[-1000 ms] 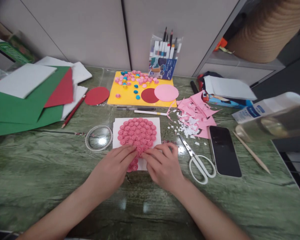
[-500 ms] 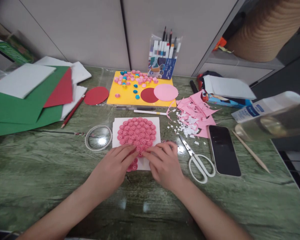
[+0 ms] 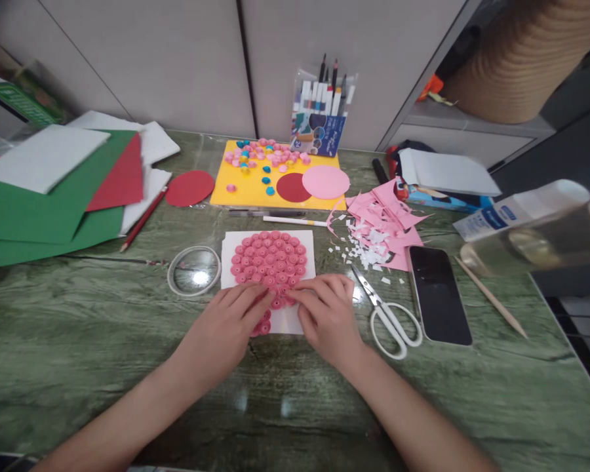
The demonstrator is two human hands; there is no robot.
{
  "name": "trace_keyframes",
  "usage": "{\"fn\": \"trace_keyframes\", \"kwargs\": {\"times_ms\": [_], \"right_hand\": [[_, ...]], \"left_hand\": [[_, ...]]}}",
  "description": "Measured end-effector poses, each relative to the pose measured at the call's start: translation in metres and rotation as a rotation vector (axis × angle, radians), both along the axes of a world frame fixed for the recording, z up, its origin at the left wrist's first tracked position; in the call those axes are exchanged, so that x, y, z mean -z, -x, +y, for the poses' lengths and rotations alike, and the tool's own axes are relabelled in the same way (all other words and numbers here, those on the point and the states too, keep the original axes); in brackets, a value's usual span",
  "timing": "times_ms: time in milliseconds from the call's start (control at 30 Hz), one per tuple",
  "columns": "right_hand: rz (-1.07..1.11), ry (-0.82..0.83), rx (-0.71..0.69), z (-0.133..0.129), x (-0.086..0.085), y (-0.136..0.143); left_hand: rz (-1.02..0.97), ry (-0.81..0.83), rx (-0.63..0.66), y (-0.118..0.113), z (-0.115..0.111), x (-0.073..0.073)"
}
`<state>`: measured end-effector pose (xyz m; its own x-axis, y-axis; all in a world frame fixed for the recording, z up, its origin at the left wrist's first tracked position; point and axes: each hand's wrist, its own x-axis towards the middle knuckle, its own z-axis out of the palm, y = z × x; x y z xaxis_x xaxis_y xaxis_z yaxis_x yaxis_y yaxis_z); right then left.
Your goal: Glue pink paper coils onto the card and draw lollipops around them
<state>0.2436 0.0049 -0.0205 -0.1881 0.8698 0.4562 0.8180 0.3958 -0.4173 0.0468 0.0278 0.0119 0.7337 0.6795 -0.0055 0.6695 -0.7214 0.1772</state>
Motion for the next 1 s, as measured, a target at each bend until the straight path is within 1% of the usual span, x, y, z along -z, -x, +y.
{"fn": "trace_keyframes", "kwargs": {"times_ms": [167, 400, 567, 800, 1000], "right_hand": [[-0.029, 0.024, -0.035, -0.002, -0.003, 0.006], [-0.08, 0.051, -0.011, -0.002, 0.0, 0.014], [-0.06, 0.048, -0.004, -0.001, 0.002, 0.016], [-0.083, 0.024, 0.011, -0.001, 0.002, 0.017], [-0.094, 0.011, 0.014, -0.002, 0.003, 0.016]], "left_hand": [[0.003, 0.003, -0.007, -0.001, 0.001, 0.0], [-0.006, 0.011, -0.008, -0.001, 0.001, 0.001], [0.002, 0.016, -0.011, -0.001, 0.001, 0.001], [0.009, 0.009, -0.015, 0.0, 0.001, 0.001], [-0.035, 0.0, -0.002, 0.001, 0.0, 0.002]]}}
